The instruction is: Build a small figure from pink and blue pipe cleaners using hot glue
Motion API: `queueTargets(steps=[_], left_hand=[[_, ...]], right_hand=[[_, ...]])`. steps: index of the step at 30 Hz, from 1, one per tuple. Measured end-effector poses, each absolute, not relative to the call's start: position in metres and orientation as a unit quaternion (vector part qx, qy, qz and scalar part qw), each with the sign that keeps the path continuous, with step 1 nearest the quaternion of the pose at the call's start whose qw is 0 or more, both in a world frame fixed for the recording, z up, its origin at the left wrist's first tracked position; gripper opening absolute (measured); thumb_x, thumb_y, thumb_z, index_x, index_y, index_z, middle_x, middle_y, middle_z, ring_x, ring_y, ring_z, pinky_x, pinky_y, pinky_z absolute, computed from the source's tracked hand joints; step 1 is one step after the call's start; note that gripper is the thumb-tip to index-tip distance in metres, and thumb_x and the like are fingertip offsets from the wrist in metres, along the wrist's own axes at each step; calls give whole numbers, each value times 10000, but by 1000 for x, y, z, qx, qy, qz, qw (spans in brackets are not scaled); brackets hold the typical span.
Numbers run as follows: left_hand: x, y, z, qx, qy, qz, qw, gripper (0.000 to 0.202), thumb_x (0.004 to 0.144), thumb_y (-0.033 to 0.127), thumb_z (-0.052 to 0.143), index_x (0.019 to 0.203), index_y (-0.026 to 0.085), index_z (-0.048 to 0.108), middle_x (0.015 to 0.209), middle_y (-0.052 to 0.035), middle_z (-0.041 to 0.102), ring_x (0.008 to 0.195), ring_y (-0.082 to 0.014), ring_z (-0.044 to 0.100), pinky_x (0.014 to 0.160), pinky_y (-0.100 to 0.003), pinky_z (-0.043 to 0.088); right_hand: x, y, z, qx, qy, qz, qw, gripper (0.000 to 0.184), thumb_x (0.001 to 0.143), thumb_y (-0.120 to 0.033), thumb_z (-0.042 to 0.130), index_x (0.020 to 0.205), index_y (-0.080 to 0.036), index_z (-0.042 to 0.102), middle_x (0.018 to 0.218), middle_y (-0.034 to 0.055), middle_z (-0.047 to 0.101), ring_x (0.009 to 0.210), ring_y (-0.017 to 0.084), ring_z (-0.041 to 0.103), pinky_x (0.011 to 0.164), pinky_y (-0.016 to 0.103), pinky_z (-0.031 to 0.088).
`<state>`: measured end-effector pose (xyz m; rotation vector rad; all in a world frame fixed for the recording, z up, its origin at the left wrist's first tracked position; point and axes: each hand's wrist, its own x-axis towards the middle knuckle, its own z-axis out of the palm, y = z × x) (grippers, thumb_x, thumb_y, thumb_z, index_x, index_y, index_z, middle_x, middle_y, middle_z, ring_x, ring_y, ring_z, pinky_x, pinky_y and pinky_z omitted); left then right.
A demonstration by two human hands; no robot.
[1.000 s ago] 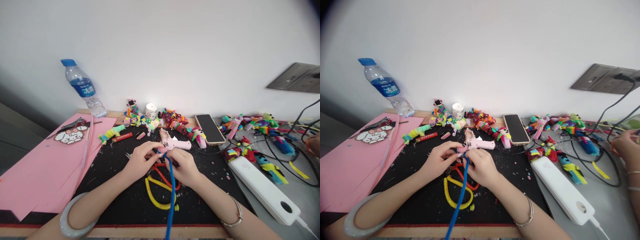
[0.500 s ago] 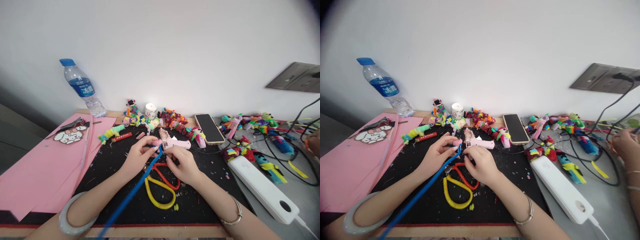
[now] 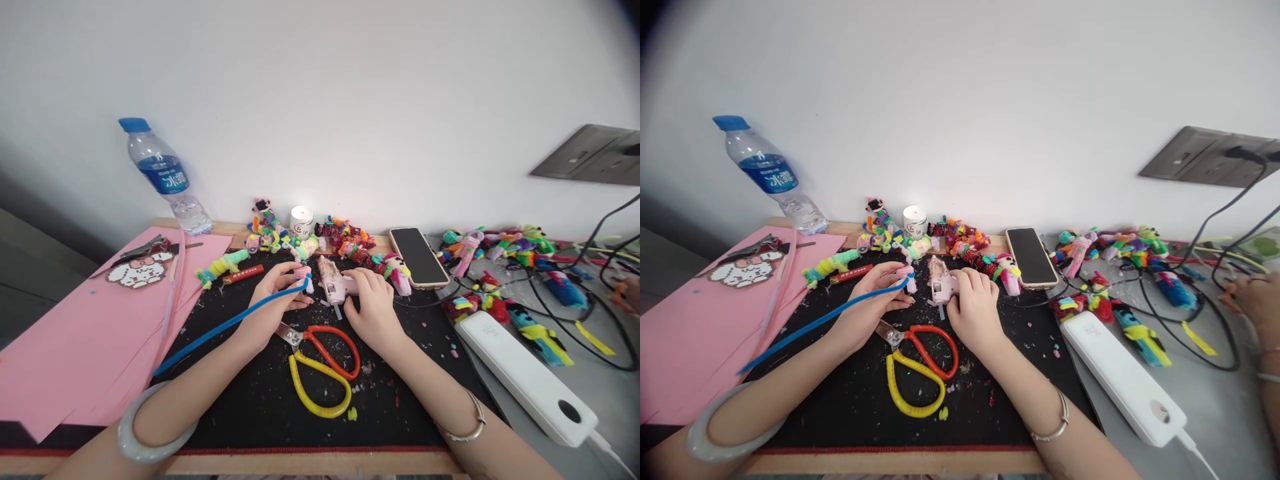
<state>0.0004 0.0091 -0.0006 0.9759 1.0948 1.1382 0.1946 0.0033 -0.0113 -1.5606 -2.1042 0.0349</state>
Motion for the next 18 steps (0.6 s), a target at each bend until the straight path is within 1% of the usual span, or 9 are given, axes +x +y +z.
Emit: queueTargets(steps=[7, 14, 18], left_hand=[[0, 11, -4, 410, 462, 503, 604, 379, 735, 323, 693, 1071, 233, 543, 913, -1, 654, 668, -118, 681, 654, -228, 553], [1, 10, -1, 408, 463, 502, 605, 386, 725, 321, 697, 1064, 217, 543, 963, -25, 664, 667, -119, 677, 677, -253, 554], [0, 10, -2, 410, 456, 505, 608, 398, 714, 322, 702, 1064, 217, 543, 1023, -39, 656, 670, -120, 679, 683, -262, 556]], right_hand=[[198, 7, -14, -592, -767, -4, 247, 370, 729, -182, 553, 1098, -211, 555, 1081, 89, 598, 1011, 301, 465, 827, 427, 362], [199, 8, -17, -589, -775, 5, 230, 439, 738, -180, 560, 1174, -219, 526, 1155, 93, 555, 1038, 293, 459, 834, 428, 380], [201, 10, -20, -602, -766, -10, 224, 416, 744, -207, 568, 1159, -212, 537, 1106, 99, 562, 989, 294, 474, 778, 413, 393]])
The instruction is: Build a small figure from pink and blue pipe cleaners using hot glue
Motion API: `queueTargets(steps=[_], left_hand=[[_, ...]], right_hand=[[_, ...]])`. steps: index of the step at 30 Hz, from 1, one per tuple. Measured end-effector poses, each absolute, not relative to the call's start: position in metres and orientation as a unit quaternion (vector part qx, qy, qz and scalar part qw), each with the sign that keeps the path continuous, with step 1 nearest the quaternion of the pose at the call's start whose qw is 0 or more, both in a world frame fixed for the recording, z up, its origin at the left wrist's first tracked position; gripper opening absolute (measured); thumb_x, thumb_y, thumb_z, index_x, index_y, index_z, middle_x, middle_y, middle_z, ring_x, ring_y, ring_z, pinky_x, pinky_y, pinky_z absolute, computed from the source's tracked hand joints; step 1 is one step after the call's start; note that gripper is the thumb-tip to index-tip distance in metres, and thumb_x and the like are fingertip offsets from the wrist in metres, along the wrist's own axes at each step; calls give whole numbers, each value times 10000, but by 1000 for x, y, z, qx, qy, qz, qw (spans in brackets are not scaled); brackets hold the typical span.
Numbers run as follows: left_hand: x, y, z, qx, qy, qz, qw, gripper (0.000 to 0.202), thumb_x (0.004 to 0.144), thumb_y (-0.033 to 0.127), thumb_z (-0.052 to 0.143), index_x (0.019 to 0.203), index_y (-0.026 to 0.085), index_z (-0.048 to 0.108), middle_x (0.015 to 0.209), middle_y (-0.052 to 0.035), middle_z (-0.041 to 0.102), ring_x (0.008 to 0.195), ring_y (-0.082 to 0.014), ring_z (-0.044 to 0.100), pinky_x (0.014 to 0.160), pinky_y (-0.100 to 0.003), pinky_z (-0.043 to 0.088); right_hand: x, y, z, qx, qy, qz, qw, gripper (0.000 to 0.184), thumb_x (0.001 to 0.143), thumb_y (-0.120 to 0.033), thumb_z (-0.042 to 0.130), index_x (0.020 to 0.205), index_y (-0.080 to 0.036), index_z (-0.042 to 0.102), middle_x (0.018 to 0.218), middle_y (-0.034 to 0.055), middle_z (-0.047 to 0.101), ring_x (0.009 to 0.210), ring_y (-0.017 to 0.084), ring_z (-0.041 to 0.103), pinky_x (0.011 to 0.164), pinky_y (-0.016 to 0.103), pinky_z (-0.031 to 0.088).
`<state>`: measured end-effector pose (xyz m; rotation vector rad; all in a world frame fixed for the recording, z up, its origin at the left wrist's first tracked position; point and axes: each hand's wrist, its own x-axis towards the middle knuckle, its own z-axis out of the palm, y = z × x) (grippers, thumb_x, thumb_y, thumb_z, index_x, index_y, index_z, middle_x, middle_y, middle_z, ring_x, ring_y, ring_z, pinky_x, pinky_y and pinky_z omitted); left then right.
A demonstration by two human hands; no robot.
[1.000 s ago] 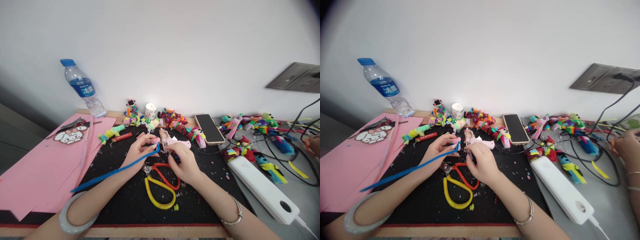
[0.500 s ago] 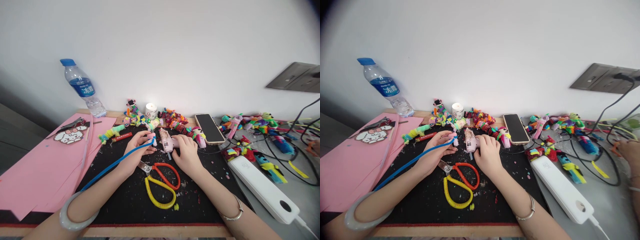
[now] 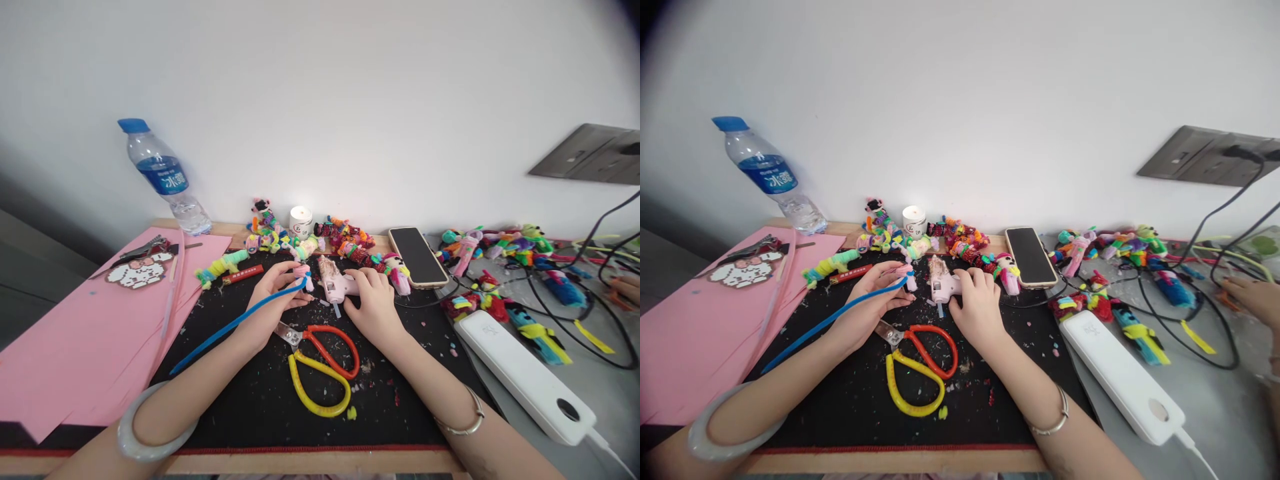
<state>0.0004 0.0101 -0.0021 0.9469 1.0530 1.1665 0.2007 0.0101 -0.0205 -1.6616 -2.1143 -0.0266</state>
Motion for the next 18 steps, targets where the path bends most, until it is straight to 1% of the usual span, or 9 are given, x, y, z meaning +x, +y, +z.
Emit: queueTargets(steps=[4, 8, 10, 12, 15, 18], left_hand=[[0, 11, -4, 406, 442, 513, 614, 394, 708, 310, 706, 1057, 224, 546, 1039, -28, 644, 669, -111, 676, 685, -260, 555], [1, 9, 0, 407, 454, 506, 611, 366, 728, 292, 686, 1058, 228, 542, 1021, -14, 624, 658, -105, 672, 677, -256, 553], [1, 9, 2, 406, 451, 507, 613, 349, 739, 280, 676, 1057, 228, 540, 1046, -16, 611, 648, -97, 669, 671, -248, 552], [0, 9, 3, 402, 442, 511, 618, 339, 748, 270, 669, 1059, 227, 538, 1063, -20, 602, 649, -93, 668, 666, -239, 551], [-1, 8, 1, 393, 422, 519, 631, 337, 763, 269, 662, 1071, 227, 531, 1078, -24, 595, 660, -94, 667, 671, -240, 551], [-2, 8, -1, 384, 400, 528, 643, 323, 781, 275, 652, 1077, 234, 530, 1094, -24, 585, 671, -87, 662, 676, -234, 548]], right_hand=[[202, 12, -22, -604, -763, -21, 229, 377, 743, -234, 588, 1119, -209, 563, 1003, 90, 607, 940, 303, 470, 752, 409, 384], [203, 13, -19, -610, -751, -8, 255, 314, 764, -259, 598, 1073, -201, 595, 965, 91, 616, 911, 297, 489, 748, 400, 394], [204, 14, -17, -599, -749, 16, 282, 287, 784, -262, 591, 1062, -193, 603, 952, 91, 615, 889, 278, 512, 762, 391, 410], [205, 15, -15, -573, -749, 47, 329, 251, 802, -250, 577, 1045, -190, 604, 945, 87, 614, 874, 257, 535, 767, 370, 426], [205, 15, -14, -532, -743, 95, 394, 182, 808, -229, 578, 985, -199, 609, 909, 67, 616, 847, 231, 555, 741, 343, 439], [204, 12, -12, -506, -735, 136, 429, 128, 795, -217, 609, 921, -200, 618, 859, 45, 620, 798, 206, 560, 709, 323, 440]])
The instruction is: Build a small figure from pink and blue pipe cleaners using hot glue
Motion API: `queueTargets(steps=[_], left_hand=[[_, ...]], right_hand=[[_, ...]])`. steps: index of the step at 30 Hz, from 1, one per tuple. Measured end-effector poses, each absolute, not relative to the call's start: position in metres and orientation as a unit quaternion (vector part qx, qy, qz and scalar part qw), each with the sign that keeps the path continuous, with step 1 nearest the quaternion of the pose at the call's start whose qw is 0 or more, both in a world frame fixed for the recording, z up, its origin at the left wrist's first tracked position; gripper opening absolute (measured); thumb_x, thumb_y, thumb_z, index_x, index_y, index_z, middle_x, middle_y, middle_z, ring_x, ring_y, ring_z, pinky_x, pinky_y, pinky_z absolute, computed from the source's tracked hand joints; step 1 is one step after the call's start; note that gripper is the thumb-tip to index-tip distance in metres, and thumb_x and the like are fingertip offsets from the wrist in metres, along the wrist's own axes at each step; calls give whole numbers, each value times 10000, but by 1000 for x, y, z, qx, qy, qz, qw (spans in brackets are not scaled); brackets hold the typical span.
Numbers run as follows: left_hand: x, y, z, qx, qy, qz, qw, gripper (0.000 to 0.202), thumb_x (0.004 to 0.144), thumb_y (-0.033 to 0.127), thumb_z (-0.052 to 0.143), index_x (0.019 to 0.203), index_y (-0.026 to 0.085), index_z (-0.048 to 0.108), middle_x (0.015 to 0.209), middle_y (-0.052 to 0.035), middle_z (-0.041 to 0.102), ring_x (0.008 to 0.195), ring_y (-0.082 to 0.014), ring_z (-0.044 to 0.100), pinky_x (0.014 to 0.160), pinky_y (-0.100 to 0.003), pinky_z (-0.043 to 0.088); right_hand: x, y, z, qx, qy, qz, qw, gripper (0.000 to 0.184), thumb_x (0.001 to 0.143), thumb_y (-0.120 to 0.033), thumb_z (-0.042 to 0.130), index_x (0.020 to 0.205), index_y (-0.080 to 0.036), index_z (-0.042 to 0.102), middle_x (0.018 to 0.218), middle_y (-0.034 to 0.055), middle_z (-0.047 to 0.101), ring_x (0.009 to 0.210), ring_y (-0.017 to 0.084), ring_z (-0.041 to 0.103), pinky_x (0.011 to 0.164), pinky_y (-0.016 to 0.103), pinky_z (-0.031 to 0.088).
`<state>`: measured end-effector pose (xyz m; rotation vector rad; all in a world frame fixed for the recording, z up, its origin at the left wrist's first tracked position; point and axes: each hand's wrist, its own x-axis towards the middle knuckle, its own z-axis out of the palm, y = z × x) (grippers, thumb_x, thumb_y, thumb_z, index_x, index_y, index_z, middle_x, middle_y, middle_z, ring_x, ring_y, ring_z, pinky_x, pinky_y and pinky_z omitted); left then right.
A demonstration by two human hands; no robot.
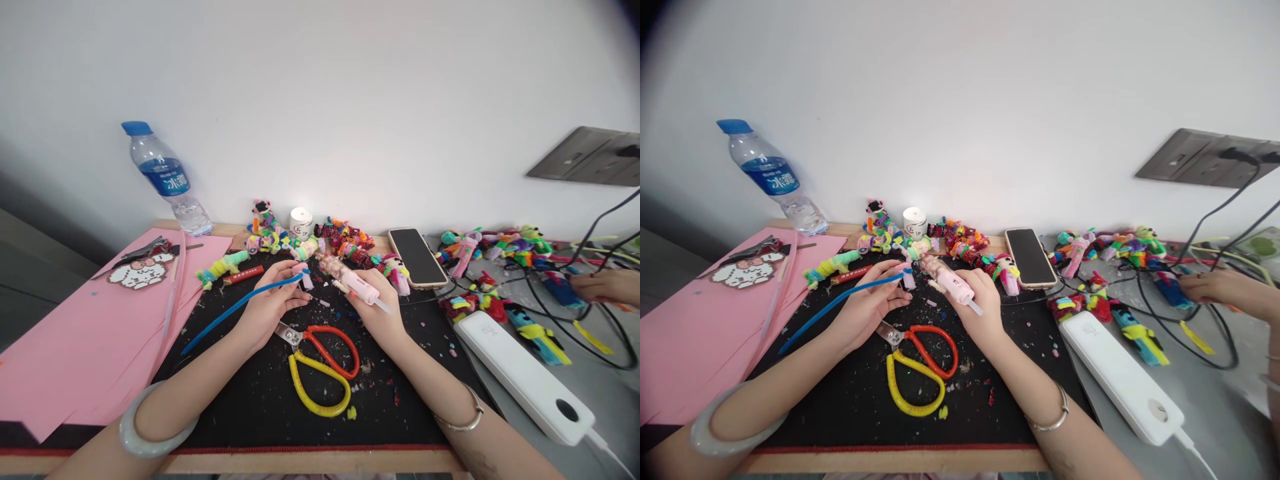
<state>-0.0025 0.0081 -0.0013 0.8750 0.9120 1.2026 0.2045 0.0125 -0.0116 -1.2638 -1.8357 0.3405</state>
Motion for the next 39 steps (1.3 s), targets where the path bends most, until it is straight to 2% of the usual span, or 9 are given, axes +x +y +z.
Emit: queueTargets(steps=[4, 8, 12, 22, 29, 39], left_hand=[[-4, 9, -5, 376, 375, 538, 654, 308, 805, 268, 633, 1091, 241, 522, 1072, -19, 597, 684, -83, 657, 692, -233, 546], [-5, 10, -6, 377, 361, 539, 661, 297, 816, 258, 625, 1094, 243, 523, 1001, -5, 613, 680, -86, 652, 687, -229, 544], [-4, 9, -4, 381, 360, 539, 659, 272, 816, 253, 627, 1075, 243, 542, 1035, -4, 605, 663, -78, 642, 680, -230, 544], [-3, 7, 0, 385, 373, 523, 662, 286, 802, 248, 640, 1069, 229, 537, 1066, -23, 608, 645, -89, 641, 646, -232, 538], [-2, 7, 2, 388, 379, 522, 658, 276, 794, 247, 648, 1051, 232, 550, 1118, -25, 588, 644, -84, 642, 637, -234, 538], [-2, 7, 2, 397, 386, 517, 652, 275, 790, 252, 651, 1047, 231, 558, 1028, -12, 602, 641, -91, 645, 630, -230, 536]], right_hand=[[202, 9, -8, -477, -727, 180, 460, 50, 783, -231, 634, 796, -192, 606, 751, 13, 598, 696, 169, 541, 638, 287, 420], [200, 8, -6, -458, -722, 219, 471, 136, 777, -265, 642, 693, -188, 567, 690, -2, 561, 627, 146, 501, 579, 269, 385], [198, 8, -6, -451, -711, 240, 482, 186, 751, -259, 666, 642, -189, 533, 666, -10, 522, 606, 138, 472, 558, 263, 361], [197, 8, -5, -456, -690, 266, 496, 215, 729, -221, 667, 610, -194, 490, 624, -28, 475, 582, 131, 446, 549, 261, 349], [196, 7, -6, -466, -676, 278, 499, 191, 717, -219, 681, 642, -190, 509, 639, -29, 497, 578, 127, 461, 551, 258, 357], [196, 8, -8, -475, -657, 300, 503, 185, 681, -186, 682, 663, -195, 499, 654, -35, 492, 578, 126, 465, 548, 255, 362]])
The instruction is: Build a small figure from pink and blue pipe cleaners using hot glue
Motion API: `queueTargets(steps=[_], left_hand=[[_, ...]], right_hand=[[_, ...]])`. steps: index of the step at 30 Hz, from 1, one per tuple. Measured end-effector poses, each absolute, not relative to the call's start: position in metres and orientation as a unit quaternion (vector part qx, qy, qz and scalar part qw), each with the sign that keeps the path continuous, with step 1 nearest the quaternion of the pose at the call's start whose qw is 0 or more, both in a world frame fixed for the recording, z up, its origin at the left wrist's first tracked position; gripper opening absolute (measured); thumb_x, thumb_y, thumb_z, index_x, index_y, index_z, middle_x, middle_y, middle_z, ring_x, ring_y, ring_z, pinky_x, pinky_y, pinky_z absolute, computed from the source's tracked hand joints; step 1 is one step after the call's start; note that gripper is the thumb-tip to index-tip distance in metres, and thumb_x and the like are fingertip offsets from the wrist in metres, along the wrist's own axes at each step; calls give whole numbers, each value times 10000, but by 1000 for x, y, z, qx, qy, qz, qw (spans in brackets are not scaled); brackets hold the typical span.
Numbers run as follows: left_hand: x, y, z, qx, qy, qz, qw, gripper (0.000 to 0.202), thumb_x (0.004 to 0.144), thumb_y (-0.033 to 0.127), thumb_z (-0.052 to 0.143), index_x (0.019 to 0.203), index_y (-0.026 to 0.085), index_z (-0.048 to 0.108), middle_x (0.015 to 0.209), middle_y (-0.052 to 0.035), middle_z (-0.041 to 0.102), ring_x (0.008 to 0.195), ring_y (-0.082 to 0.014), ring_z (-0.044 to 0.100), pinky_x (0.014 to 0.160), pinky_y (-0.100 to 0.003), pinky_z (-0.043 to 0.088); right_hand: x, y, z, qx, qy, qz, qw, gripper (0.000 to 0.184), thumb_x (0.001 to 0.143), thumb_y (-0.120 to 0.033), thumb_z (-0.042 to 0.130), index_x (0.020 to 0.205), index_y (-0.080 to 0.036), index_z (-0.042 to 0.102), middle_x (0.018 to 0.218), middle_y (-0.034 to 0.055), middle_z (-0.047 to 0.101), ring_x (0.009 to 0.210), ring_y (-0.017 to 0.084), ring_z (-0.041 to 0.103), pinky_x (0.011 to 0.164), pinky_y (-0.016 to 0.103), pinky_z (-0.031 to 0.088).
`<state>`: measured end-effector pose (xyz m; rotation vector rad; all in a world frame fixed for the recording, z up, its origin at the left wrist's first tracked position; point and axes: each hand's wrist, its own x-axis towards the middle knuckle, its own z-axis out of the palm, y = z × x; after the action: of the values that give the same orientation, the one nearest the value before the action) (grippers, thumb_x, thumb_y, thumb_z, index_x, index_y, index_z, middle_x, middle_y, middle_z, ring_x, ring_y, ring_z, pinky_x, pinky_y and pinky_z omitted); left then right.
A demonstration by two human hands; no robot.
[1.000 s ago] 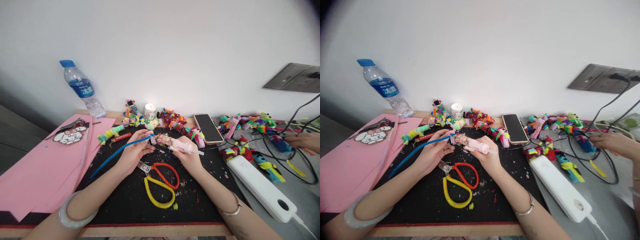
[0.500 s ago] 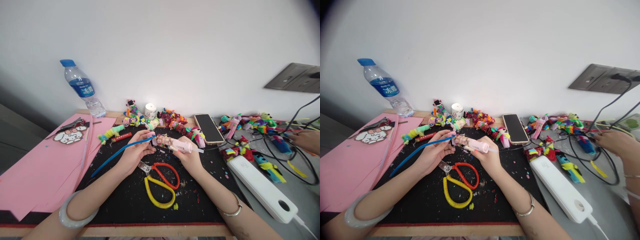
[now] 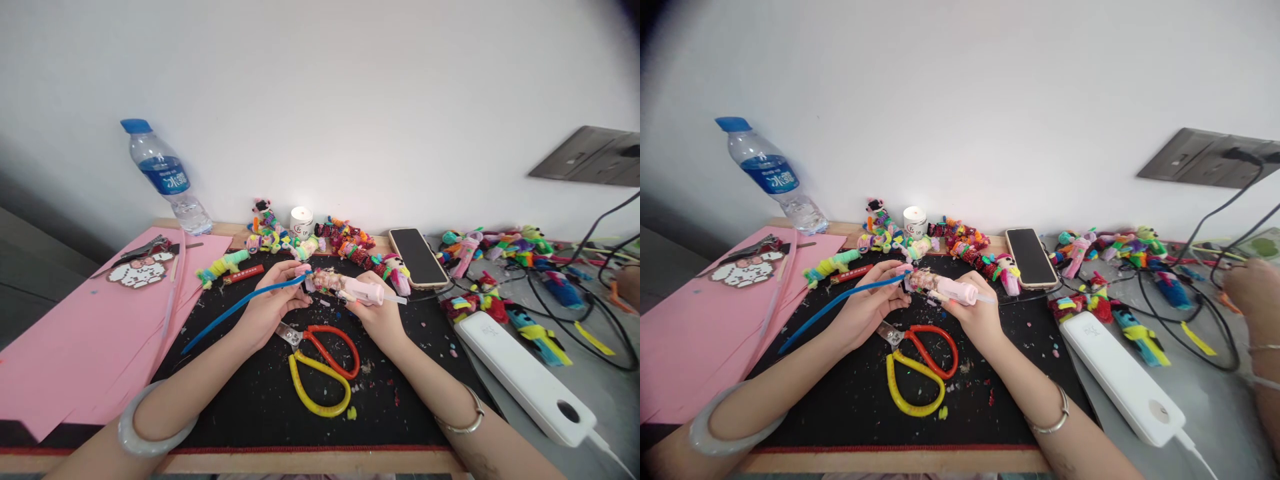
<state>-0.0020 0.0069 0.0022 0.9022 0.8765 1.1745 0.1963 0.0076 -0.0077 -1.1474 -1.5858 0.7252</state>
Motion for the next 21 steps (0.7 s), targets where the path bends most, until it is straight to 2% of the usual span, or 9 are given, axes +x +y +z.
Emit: queueTargets(steps=[8, 21], left_hand=[[-1, 7, 3, 396, 389, 518, 650, 289, 780, 243, 658, 1046, 228, 549, 1072, -16, 598, 633, -88, 643, 632, -234, 536], [-1, 7, 5, 391, 400, 514, 650, 308, 747, 241, 684, 1030, 223, 565, 1014, -13, 619, 623, -93, 637, 628, -243, 533]], right_hand=[[195, 6, -6, -476, -648, 308, 509, 192, 674, -181, 679, 665, -193, 487, 654, -40, 472, 566, 116, 451, 529, 245, 349], [195, 6, -6, -485, -645, 306, 505, 197, 684, -214, 672, 673, -200, 476, 651, -40, 464, 571, 120, 442, 532, 246, 346]])
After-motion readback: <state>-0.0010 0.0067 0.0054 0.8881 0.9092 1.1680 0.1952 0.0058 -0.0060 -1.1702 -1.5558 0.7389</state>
